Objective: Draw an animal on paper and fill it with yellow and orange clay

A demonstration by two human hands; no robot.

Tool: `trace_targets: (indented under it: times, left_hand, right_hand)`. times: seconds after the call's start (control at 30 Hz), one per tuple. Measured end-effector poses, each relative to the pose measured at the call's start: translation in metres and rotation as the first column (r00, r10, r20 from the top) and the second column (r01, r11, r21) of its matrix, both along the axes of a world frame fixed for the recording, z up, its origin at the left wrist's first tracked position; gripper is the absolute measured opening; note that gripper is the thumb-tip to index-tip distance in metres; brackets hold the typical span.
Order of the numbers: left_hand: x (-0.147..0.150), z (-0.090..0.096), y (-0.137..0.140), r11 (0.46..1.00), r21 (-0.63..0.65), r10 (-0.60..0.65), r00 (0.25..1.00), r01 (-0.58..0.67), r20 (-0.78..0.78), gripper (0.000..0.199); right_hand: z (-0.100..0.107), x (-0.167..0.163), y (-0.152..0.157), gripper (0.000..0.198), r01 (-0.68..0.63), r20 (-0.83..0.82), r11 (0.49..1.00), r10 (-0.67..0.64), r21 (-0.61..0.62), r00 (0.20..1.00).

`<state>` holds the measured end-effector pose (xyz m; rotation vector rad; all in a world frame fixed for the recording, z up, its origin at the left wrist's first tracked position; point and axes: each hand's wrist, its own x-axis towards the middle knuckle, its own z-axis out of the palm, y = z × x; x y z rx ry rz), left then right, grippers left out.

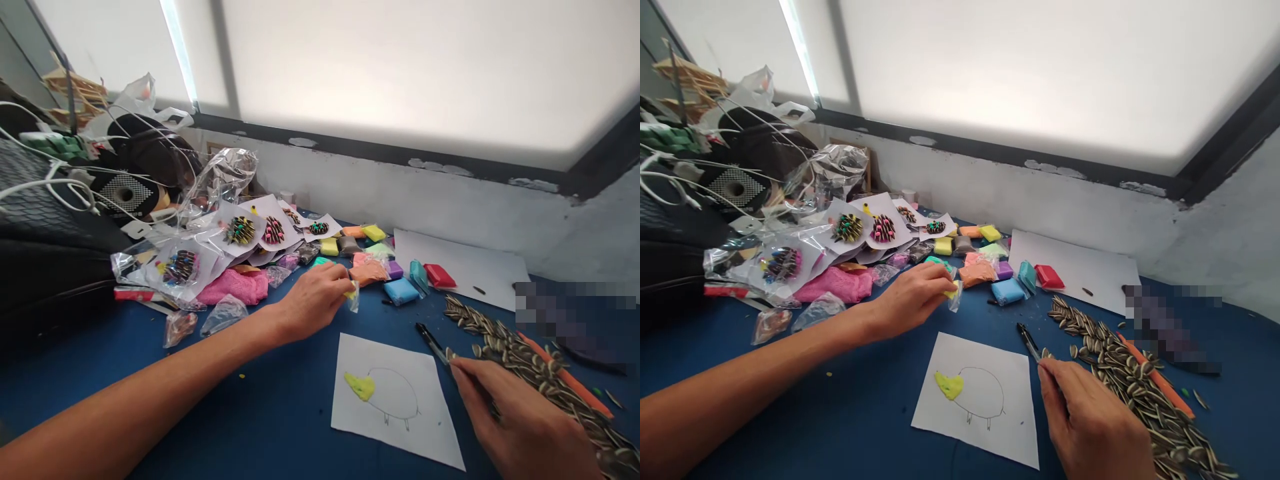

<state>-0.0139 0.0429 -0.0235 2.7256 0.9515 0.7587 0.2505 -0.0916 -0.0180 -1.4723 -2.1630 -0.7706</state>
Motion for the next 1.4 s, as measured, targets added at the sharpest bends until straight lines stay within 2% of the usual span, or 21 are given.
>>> trace_targets:
  times: [0.1,0.27,0.33,0.4,0.53,0.7,0.8,0.93,1.03,1.13,1.23,1.27,1.3,1.37,1.4]
  left_hand:
    - [0.000,-0.001,-0.003,1.000,-0.023,0.019,0.996,-0.021,-0.083,0.017]
    - [0.013,0.006,-0.003,0.994,-0.059,0.085,0.989,-0.093,-0.122,0.030]
    - [0.025,0.008,0.006,0.988,-0.068,0.125,0.983,-0.135,-0.134,0.026]
    - [0.038,0.007,0.017,0.982,-0.076,0.160,0.975,-0.173,-0.153,0.032]
    - [0.055,-0.001,0.038,0.972,-0.096,0.195,0.963,-0.216,-0.187,0.035]
    - [0.048,-0.012,0.046,0.971,-0.113,0.204,0.976,-0.212,-0.078,0.035]
    - [0.044,-0.011,0.047,0.975,-0.144,0.173,0.985,-0.169,0.016,0.038]
    - [0.047,0.002,0.044,0.972,-0.221,0.116,0.980,-0.078,0.164,0.033]
    - [0.052,0.017,0.036,0.946,-0.325,0.082,0.954,0.018,0.289,0.027]
    - [0.055,0.033,0.026,0.868,-0.477,0.075,0.911,0.141,0.405,0.024]
    - [0.055,0.045,0.017,0.705,-0.636,0.040,0.877,0.315,0.479,0.031]
    - [0.054,0.047,0.014,0.604,-0.695,0.052,0.851,0.390,0.522,0.030]
    - [0.053,0.048,0.010,0.460,-0.748,0.106,0.807,0.479,0.581,0.029]
    - [0.050,0.048,0.004,0.313,-0.771,0.164,0.768,0.555,0.619,0.023]
    - [0.047,0.047,0.000,0.273,-0.774,0.174,0.762,0.572,0.624,0.018]
  right_hand:
    - [-0.004,0.002,-0.001,0.029,-0.030,0.003,0.999,0.030,-0.034,1.000]
    - [-0.007,0.002,-0.001,0.026,-0.069,0.019,0.997,0.070,-0.032,0.997]
    - [-0.006,0.000,-0.001,0.026,-0.081,0.020,0.996,0.082,-0.035,0.996]
    - [-0.006,-0.003,-0.001,0.027,-0.093,0.014,0.995,0.093,-0.030,0.996]
    - [-0.008,-0.001,-0.002,0.023,-0.101,0.009,0.993,0.102,-0.055,0.995]
    - [-0.012,0.004,-0.002,0.021,-0.102,0.011,0.990,0.103,-0.095,0.995]
    - [-0.013,0.004,-0.001,0.023,-0.114,0.021,0.989,0.116,-0.095,0.993]
    - [-0.011,0.000,-0.001,0.025,-0.105,0.019,0.993,0.107,-0.058,0.994]
    - [-0.006,-0.001,-0.002,0.023,-0.079,-0.019,0.996,0.079,-0.034,0.997]
    - [0.001,-0.001,0.000,0.023,-0.006,-0.052,0.997,0.003,-0.071,0.999]
    - [0.004,0.000,0.002,0.029,0.091,-0.080,0.994,-0.096,-0.063,0.992]
    - [0.005,0.000,0.002,0.032,0.103,-0.091,0.992,-0.109,-0.067,0.990]
    - [0.005,0.000,0.002,0.033,0.102,-0.104,0.992,-0.110,-0.079,0.988]
    - [0.005,0.001,0.001,0.034,0.075,-0.115,0.991,-0.088,-0.115,0.989]
    - [0.004,0.002,0.000,0.034,0.062,-0.116,0.989,-0.078,-0.133,0.990]
